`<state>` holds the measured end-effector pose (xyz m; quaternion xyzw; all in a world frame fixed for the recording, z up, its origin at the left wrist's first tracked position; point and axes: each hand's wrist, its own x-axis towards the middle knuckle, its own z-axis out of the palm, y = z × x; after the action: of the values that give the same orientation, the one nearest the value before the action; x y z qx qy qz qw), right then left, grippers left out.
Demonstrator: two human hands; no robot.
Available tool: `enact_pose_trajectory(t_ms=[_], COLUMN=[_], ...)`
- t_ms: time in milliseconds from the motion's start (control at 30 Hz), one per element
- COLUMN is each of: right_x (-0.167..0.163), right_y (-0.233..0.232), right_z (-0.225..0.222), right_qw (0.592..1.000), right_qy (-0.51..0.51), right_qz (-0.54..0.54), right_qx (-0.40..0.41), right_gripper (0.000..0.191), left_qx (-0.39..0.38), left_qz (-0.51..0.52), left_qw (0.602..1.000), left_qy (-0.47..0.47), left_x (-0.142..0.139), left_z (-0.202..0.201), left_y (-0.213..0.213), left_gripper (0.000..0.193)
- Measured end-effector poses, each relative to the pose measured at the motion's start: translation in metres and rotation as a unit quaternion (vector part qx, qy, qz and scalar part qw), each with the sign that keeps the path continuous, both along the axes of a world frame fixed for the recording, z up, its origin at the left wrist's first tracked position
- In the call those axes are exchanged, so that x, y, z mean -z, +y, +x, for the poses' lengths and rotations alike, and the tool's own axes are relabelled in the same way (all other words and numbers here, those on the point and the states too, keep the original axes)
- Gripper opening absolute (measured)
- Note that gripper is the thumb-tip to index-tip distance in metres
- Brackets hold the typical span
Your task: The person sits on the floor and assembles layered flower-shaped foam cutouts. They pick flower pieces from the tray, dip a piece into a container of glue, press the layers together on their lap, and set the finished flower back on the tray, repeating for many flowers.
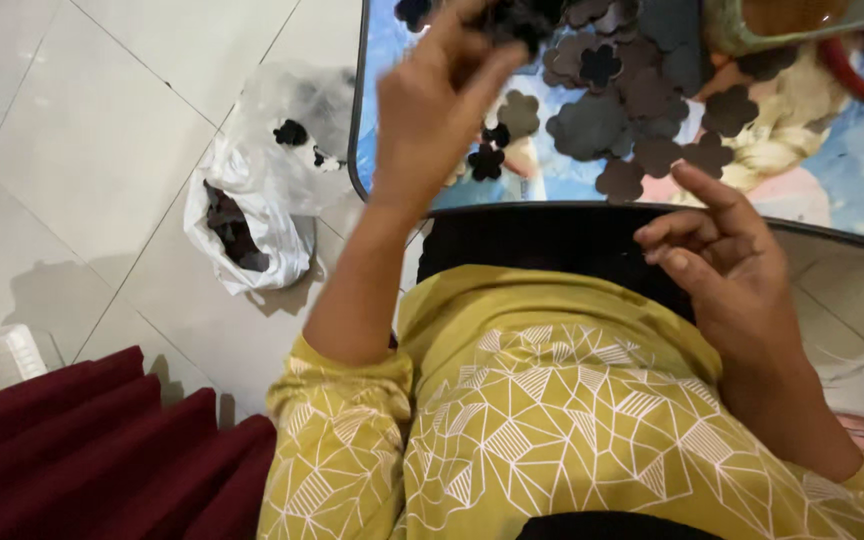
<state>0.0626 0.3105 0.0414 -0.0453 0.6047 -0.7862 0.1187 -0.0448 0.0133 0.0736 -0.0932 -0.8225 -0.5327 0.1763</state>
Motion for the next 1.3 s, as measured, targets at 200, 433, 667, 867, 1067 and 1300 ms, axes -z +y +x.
enact_pose_trajectory(t_ms=[200,433,667,867,1067,1300], right_x=[-0.007,-0.043,-0.082,-0.085,-0.075,-0.065], right_y=[0.006,0.046,0.068,0.057,0.058,0.061], right_z=[0.000,-0.047,-0.131,-0.165,-0.177,-0.179], right_qw=[0.998,0.876,0.507,0.502,0.486,0.464], right_qy=[-0.014,0.263,0.535,0.519,0.495,0.497], right_qz=[0.046,0.397,0.675,0.691,0.718,0.732], right_qx=[0.030,0.075,0.035,-0.038,-0.064,-0.039], right_gripper=[0.057,0.044,0.062,0.067,0.067,0.073], left_qx=[-0.082,-0.154,-0.071,-0.086,-0.084,-0.104], left_qz=[-0.121,-0.305,-0.286,-0.320,-0.308,-0.308], left_qw=[0.989,0.926,0.948,0.937,0.943,0.943], left_qy=[0.010,0.162,0.123,0.113,0.093,0.067], left_x=[-0.003,0.012,-0.007,-0.011,-0.003,0.005], left_z=[-0.069,-0.056,-0.004,0.019,0.030,0.039], left_y=[-0.011,-0.008,0.015,0.023,0.019,0.013], left_gripper=[0.026,0.036,0.043,0.041,0.037,0.035])
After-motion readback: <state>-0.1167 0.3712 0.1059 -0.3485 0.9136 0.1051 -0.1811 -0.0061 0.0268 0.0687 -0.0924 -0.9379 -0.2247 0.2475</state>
